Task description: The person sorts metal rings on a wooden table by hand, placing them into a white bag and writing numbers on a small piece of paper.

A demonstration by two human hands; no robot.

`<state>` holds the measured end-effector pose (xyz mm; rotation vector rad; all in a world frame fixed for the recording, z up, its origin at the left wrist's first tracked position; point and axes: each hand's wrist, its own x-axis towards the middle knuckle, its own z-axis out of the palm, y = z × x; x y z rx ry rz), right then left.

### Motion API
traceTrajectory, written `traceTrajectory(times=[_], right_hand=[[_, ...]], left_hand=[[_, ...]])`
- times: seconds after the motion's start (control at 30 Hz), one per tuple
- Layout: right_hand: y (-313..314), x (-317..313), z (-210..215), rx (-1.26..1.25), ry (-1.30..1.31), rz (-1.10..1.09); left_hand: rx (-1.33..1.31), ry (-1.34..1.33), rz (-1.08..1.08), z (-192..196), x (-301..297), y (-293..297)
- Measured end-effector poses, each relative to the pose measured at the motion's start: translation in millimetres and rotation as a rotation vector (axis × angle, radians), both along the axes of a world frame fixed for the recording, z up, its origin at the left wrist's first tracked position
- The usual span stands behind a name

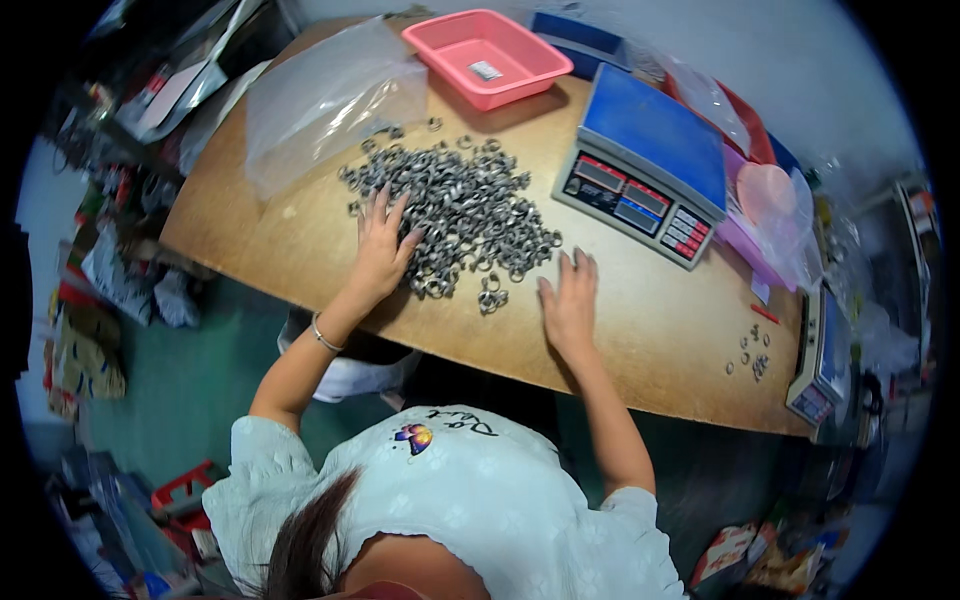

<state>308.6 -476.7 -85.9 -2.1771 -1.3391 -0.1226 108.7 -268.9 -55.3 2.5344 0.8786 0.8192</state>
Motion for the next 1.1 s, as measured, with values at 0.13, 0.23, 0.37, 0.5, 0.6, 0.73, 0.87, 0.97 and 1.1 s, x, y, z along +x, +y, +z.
traceTrajectory(times=[0.13, 0.23, 0.37, 0.5, 0.6, 0.73, 0.87, 0.97, 1.1], right_hand=[[43, -31, 7, 0.164, 0.119, 0.096], [57, -23, 4, 0.201, 0.102, 0.182], [37, -29, 33, 0.069, -0.001, 0.133], [5, -52, 38, 0.002, -0.006, 0.372], [6, -51, 25, -0.035, -0.105, 0.33], [1, -37, 28, 0.105, -0.101, 0.077], [11, -70, 37, 0.157, -0.05, 0.184], [31, -81, 29, 0.032, -0.066, 0.288], [21, -60, 24, 0.085, -0.025, 0.104]], left_hand=[[-0.083, 0.039, 0.112, -20, -4, -59], [-0.091, -0.043, 0.111, -21, 12, -87], [-0.285, -0.349, 0.107, -18, 17, -102], [-0.454, -0.438, -0.088, -14, -6, -112], [-0.483, -0.424, -0.017, -2, -23, -118], [-0.259, -0.462, 0.192, -4, -58, -128], [-0.22, -0.531, 0.227, -42, -93, -133], [-0.214, -0.398, 0.113, -62, -101, -132], [-0.344, -0.42, 0.181, -60, -107, -142]])
